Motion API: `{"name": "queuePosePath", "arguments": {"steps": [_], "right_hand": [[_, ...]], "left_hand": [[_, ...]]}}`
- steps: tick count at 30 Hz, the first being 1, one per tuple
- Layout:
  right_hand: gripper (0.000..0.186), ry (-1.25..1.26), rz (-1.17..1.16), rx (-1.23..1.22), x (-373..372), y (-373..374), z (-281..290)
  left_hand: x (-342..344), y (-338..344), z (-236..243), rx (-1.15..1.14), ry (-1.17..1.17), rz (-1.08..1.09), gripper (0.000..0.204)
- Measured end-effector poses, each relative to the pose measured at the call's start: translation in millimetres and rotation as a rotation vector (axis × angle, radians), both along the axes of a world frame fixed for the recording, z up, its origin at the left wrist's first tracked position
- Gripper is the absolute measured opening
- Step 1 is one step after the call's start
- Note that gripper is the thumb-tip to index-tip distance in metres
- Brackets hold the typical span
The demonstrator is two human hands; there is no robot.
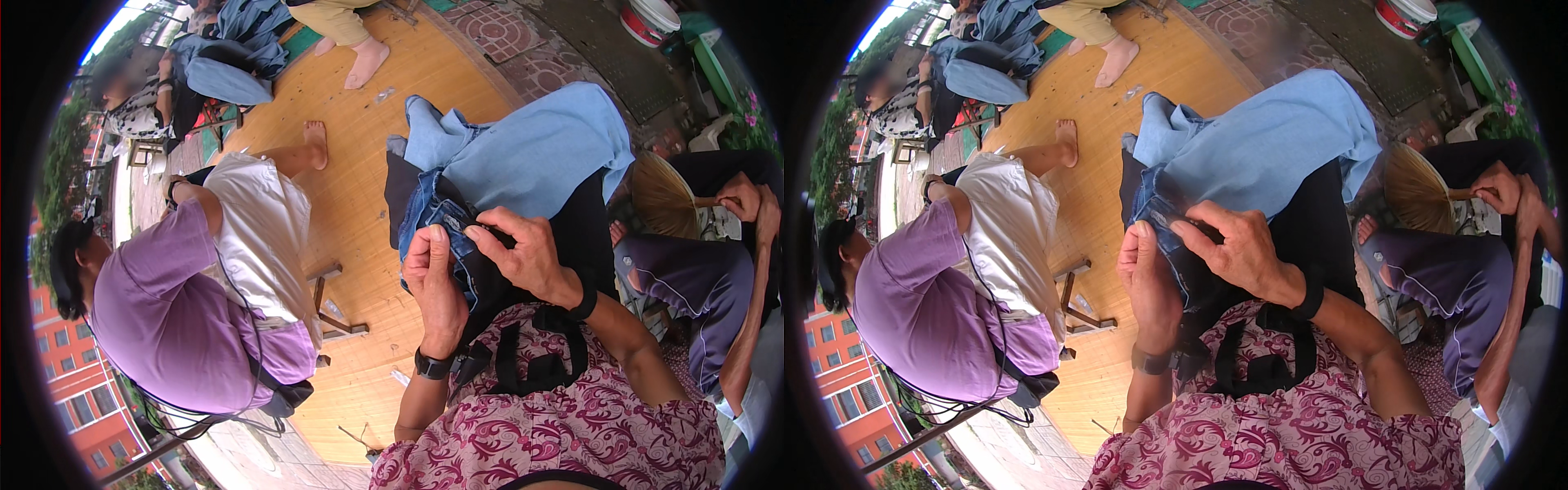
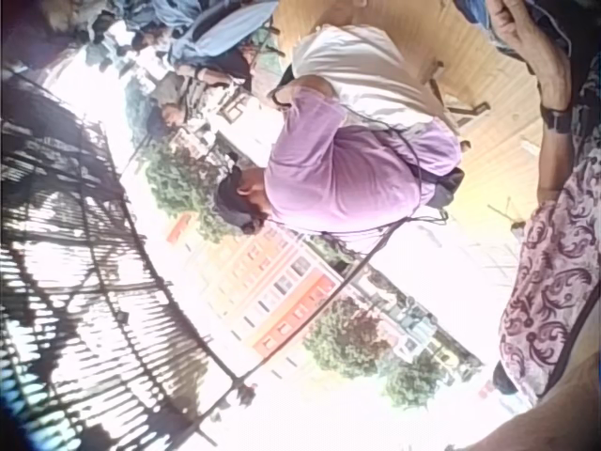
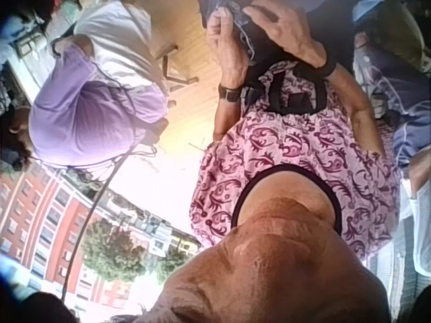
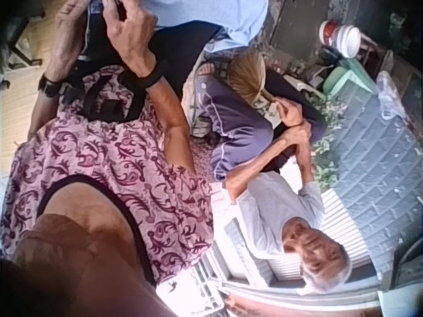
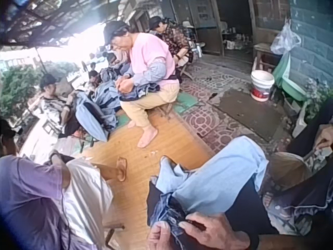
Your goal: Inspecting denim jeans and trimming loose threads with a small cutting tool.
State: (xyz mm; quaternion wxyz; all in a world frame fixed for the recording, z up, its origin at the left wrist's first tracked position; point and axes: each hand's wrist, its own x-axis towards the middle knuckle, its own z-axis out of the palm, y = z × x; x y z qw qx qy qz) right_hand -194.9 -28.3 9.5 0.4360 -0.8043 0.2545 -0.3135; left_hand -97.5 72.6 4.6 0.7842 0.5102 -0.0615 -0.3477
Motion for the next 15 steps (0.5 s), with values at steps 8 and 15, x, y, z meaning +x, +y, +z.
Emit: {"name": "queuePosePath", "arguments": {"steps": [8, 15], "right_hand": [[0.022, -0.023, -0.016, 0.221, -3.7, -4.9, 4.0], [0.025, 0.019, 0.045, 0.008, -5.1, -3.8, -2.8]], "left_hand": [[-2.3, -4.8, 3.0, 0.007, 0.034, 0.039, 0.019], [-0.3, -3.2, 1.4, -0.01, 0.012, -0.012, 0.019]]}}
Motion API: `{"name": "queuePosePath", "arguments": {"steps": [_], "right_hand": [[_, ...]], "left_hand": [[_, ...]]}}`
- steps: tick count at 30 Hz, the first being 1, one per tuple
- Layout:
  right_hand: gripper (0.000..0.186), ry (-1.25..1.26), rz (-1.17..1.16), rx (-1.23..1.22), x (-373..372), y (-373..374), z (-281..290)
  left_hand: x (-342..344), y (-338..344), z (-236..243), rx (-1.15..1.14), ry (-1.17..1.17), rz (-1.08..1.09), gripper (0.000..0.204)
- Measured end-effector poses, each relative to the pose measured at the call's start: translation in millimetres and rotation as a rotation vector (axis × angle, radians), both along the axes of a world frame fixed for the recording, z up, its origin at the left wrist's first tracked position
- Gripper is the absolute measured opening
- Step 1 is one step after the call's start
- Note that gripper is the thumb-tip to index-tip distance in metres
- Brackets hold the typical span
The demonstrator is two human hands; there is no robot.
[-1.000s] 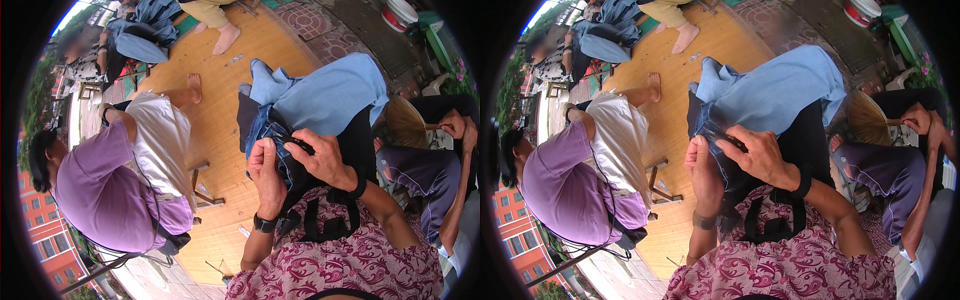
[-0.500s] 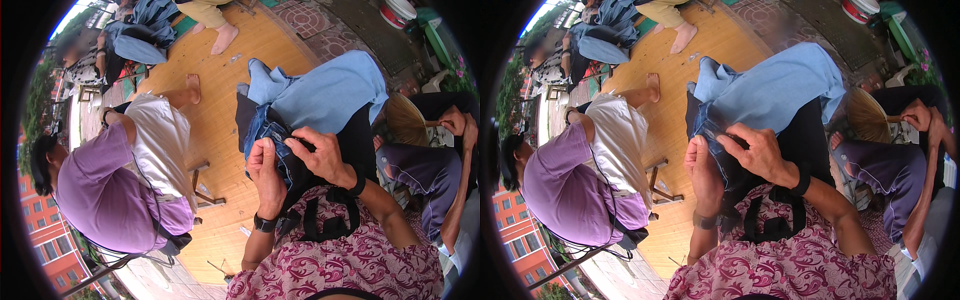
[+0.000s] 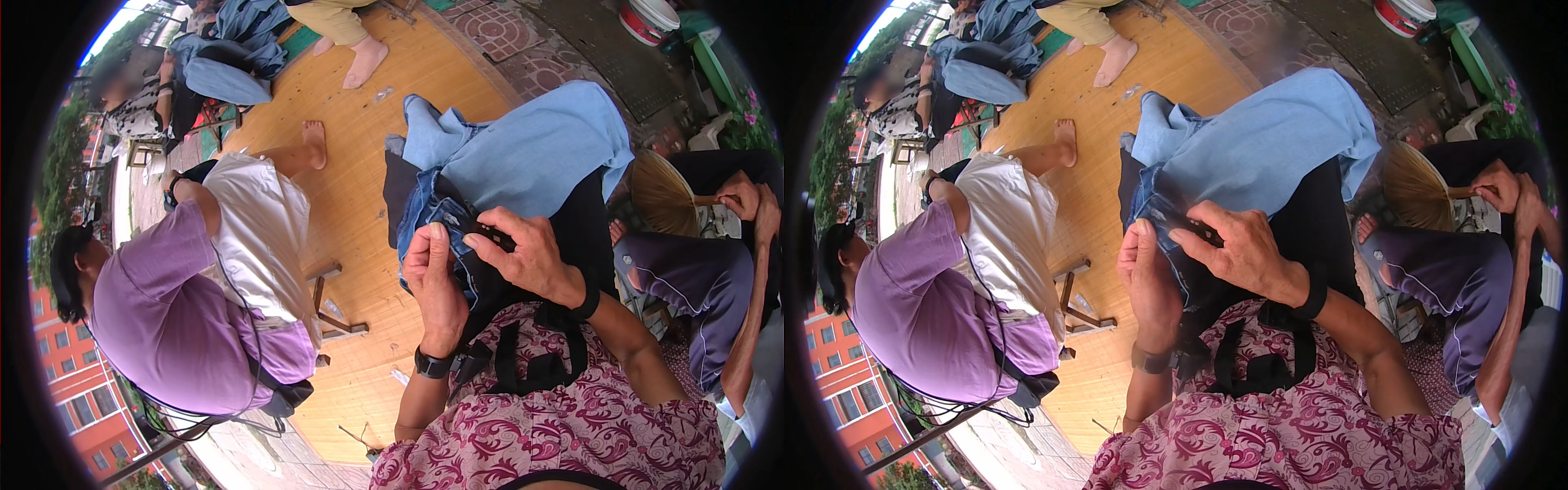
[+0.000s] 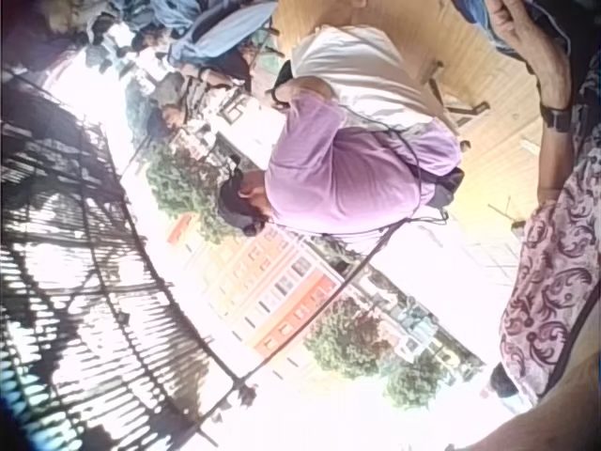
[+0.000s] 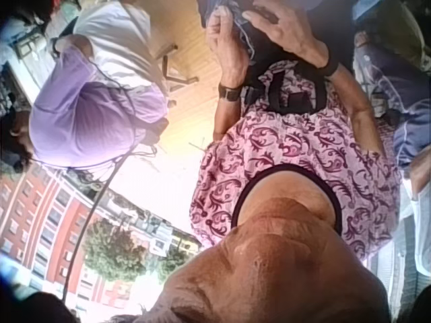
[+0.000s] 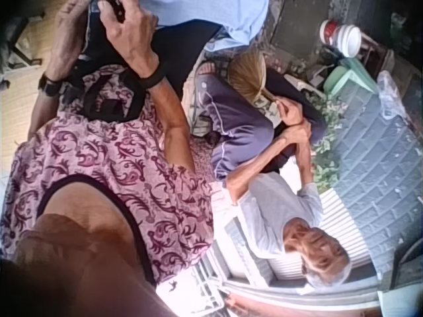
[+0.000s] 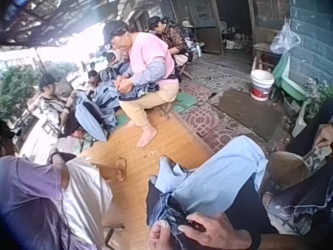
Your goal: Inspecting denim jeans and trimming loose threads with a small cutting tool.
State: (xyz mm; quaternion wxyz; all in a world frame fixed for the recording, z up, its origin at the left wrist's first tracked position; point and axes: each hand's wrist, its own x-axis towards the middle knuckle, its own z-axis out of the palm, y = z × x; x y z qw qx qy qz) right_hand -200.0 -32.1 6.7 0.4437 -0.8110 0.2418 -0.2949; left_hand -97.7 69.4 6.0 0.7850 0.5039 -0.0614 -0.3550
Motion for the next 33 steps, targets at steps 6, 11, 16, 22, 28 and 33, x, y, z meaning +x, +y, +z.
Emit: {"name": "queuePosePath", "arguments": {"steps": [6, 11, 16, 22, 28, 33], "right_hand": [[0.024, -0.046, -0.021, -0.1, 2, 1, -5], [0.023, -0.066, -0.036, -0.138, 3, 0, -6], [0.022, -0.071, -0.038, -0.121, 3, 0, -6], [0.021, -0.101, -0.132, 0.136, 4, -3, -5], [0.022, -0.031, -0.141, 0.332, -3, -8, 4], [0.025, -0.004, -0.139, 0.45, -9, -14, -3]], "left_hand": [[1, 1, -3, 0.003, 0.041, -0.013, 0.019], [0, -1, -2, 0.003, 0.048, -0.018, 0.019], [0, -2, 0, 0.01, 0.059, -0.003, 0.02], [1, -2, -3, 0.013, 0.049, -0.027, 0.022], [3, -2, -5, -0.044, 0.113, -0.01, 0.018], [33, 20, 23, 0.042, 0.004, 0.188, 0.013]]}}
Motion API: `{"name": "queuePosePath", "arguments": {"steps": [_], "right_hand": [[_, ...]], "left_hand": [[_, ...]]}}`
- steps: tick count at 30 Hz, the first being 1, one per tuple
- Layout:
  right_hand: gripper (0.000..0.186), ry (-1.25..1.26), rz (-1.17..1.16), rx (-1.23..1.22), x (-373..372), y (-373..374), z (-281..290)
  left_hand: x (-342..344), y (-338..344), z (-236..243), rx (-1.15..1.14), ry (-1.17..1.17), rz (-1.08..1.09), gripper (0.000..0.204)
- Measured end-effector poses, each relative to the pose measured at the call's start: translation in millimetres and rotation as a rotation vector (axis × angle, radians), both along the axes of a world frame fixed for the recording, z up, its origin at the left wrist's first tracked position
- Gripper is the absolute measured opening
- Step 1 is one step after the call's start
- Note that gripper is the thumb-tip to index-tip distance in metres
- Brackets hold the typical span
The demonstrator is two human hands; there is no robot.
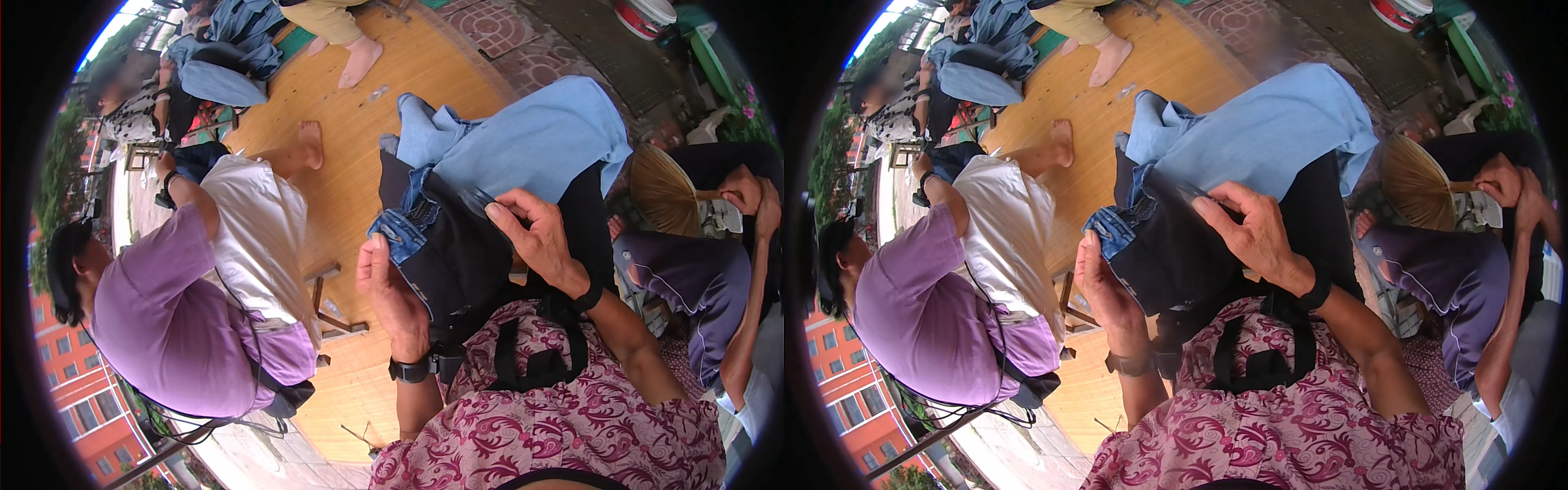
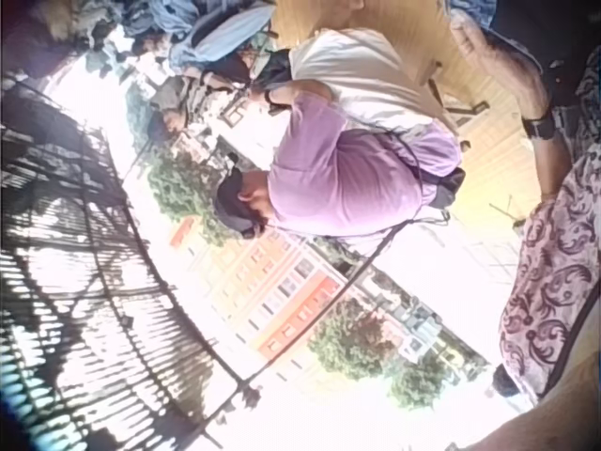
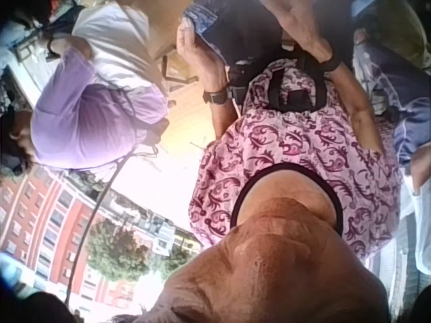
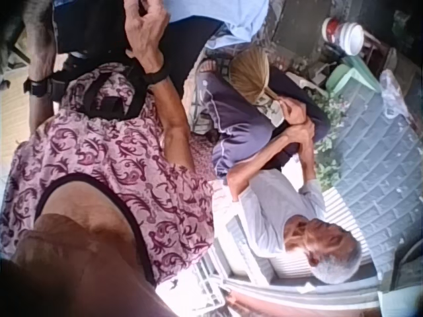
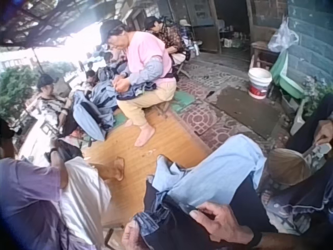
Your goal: Inspecting denim jeans and trimming loose threads with a small cutting tool.
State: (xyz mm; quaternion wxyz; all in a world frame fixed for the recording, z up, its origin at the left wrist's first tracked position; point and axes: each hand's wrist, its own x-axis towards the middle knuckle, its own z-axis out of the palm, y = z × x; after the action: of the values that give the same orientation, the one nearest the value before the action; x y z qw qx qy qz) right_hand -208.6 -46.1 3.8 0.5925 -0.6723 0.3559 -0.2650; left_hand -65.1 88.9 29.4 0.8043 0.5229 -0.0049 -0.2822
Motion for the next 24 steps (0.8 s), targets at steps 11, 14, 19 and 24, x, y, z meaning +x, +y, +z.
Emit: {"name": "queuePosePath", "arguments": {"steps": [11, 14, 19, 24], "right_hand": [[0.03, 0.019, 0.031, 0.018, 5, 4, -2], [0.031, 0.023, 0.021, -0.003, 8, 5, -13], [0.03, 0.045, -0.027, 0.089, 2, 4, -24], [0.03, 0.014, -0.007, 0.15, 18, 3, -32]], "left_hand": [[34, 94, -27, 0.645, -0.445, -0.119, 0.025], [36, 104, -41, 0.904, -0.651, -0.036, 0.048], [6, 55, 20, 0.713, -1.449, -0.012, 0.066], [54, 170, -144, 1.284, -0.516, -0.284, 0.05]]}}
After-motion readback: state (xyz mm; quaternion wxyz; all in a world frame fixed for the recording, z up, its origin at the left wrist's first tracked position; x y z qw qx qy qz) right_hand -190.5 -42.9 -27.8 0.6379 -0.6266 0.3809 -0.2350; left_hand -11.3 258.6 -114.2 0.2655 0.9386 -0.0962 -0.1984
